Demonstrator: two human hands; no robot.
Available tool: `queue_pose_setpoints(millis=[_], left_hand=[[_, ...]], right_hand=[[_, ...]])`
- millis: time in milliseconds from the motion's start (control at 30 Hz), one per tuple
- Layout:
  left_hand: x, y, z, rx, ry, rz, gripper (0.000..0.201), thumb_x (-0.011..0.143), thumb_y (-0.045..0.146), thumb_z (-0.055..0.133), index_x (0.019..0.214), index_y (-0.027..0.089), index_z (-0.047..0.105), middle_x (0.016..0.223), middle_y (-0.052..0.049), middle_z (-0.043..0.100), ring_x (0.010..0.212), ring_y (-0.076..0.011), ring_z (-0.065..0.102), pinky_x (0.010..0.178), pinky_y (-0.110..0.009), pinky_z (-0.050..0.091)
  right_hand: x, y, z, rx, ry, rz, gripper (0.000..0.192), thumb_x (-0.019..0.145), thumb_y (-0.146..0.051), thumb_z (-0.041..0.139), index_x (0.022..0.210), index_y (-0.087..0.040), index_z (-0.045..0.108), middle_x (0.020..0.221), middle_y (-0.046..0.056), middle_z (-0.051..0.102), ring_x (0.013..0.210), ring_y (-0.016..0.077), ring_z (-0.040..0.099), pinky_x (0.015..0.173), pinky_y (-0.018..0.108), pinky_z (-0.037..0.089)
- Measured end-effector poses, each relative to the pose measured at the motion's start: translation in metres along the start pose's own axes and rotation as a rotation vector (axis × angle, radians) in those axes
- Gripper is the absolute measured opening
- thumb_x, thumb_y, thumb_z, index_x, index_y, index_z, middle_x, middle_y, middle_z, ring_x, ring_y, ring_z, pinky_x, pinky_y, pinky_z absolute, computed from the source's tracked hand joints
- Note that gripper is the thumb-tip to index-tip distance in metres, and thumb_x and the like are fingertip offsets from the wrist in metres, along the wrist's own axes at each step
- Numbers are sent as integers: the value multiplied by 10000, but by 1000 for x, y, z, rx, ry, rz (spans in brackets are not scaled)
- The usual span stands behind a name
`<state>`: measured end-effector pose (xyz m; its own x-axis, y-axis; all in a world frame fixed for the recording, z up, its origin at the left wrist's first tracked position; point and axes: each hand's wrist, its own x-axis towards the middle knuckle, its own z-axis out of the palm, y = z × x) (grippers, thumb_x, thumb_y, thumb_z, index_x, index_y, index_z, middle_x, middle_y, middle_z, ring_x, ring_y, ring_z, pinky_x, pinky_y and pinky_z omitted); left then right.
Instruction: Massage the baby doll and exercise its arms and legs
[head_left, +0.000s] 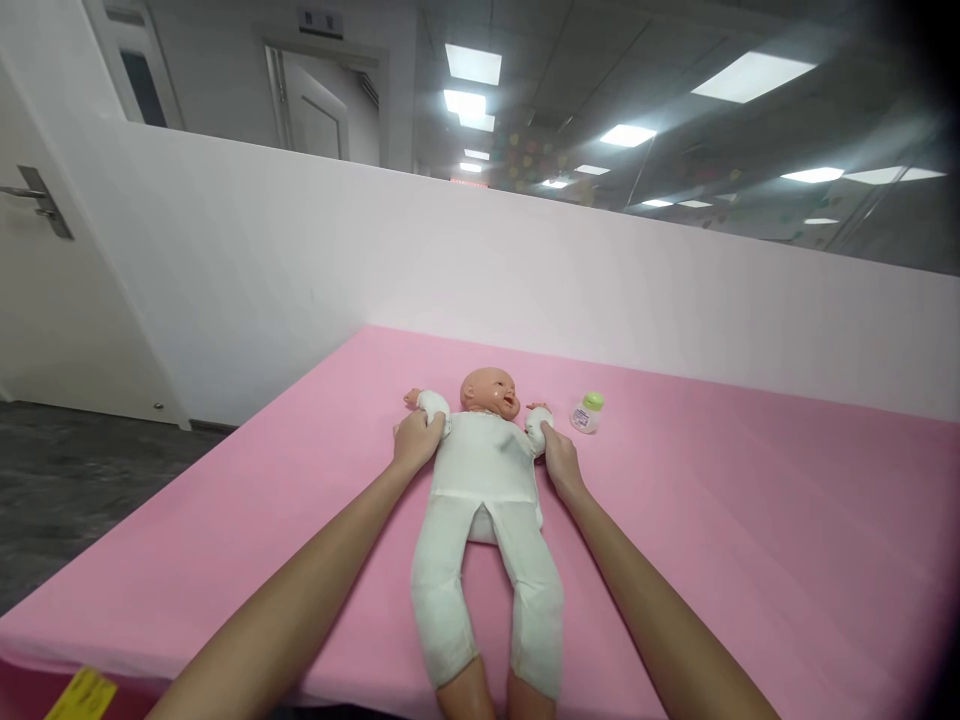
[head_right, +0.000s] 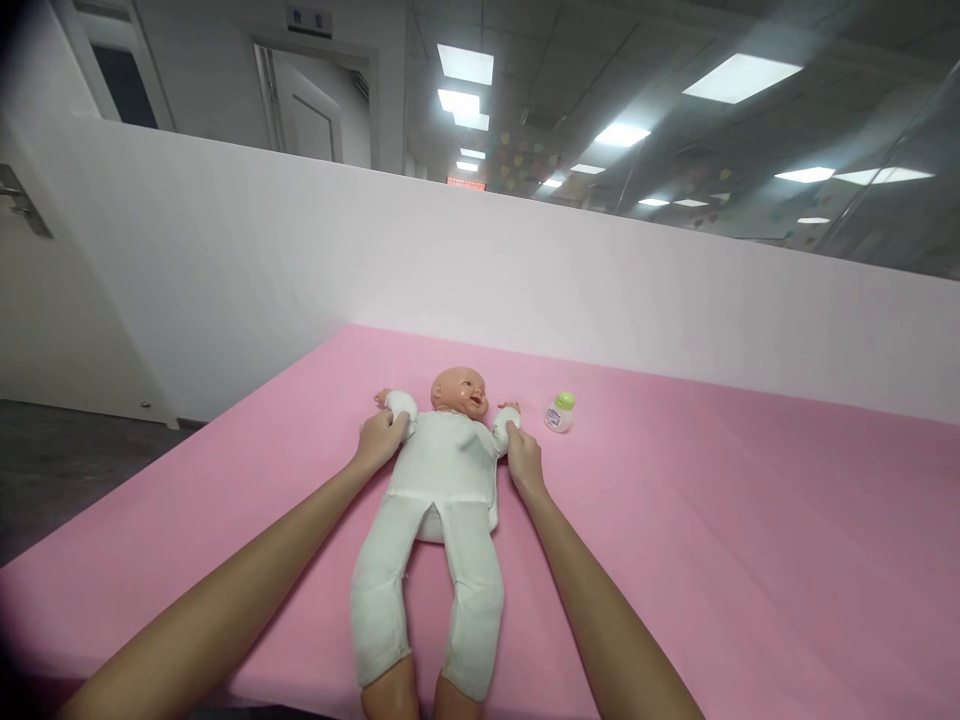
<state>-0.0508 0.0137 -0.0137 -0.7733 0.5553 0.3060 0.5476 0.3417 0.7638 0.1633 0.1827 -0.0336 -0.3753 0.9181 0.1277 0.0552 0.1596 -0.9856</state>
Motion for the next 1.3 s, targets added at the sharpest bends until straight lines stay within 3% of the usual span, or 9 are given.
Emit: queue_pose_setpoints(millis=[200, 533, 933, 1300], left_hand=[[0, -1, 2, 16, -12, 8, 370, 938, 364, 491, 595, 225, 474, 611, -58, 579, 645, -254, 567, 684, -333, 333], [-2, 3, 4, 0, -45, 21, 398, 952, 370, 464, 583, 223, 484, 611, -65, 593, 639, -258, 576, 686, -341, 344], [-2, 3, 5, 4, -51, 5, 386, 948, 393, 469, 601, 224, 483, 616, -61, 584, 651, -255, 574, 689, -347, 322], [-3, 7, 2, 40, -96, -1, 408, 969, 397, 421, 616, 210, 507, 668, -68, 632, 701, -250, 600, 699, -334, 340]], right_hand=[[-3, -3, -1, -32, -1, -22, 490, 811, -666, 603, 639, -208, 640, 638, 13, 648, 647, 204, 534, 611, 315, 394], [-3, -3, -4, -51, -30, -23, 500, 839, -643, 569, 761, -179, 735, 715, 33, 701, 700, 218, 573, 641, 313, 413], [-4, -5, -5, -61, -40, -18, 503, 846, -652, 551, 739, -188, 715, 732, 37, 695, 714, 219, 558, 660, 317, 412], [-2, -3, -6, -99, -67, -16, 548, 866, -659, 502, 832, -166, 737, 819, 57, 729, 770, 231, 593, 694, 316, 431]])
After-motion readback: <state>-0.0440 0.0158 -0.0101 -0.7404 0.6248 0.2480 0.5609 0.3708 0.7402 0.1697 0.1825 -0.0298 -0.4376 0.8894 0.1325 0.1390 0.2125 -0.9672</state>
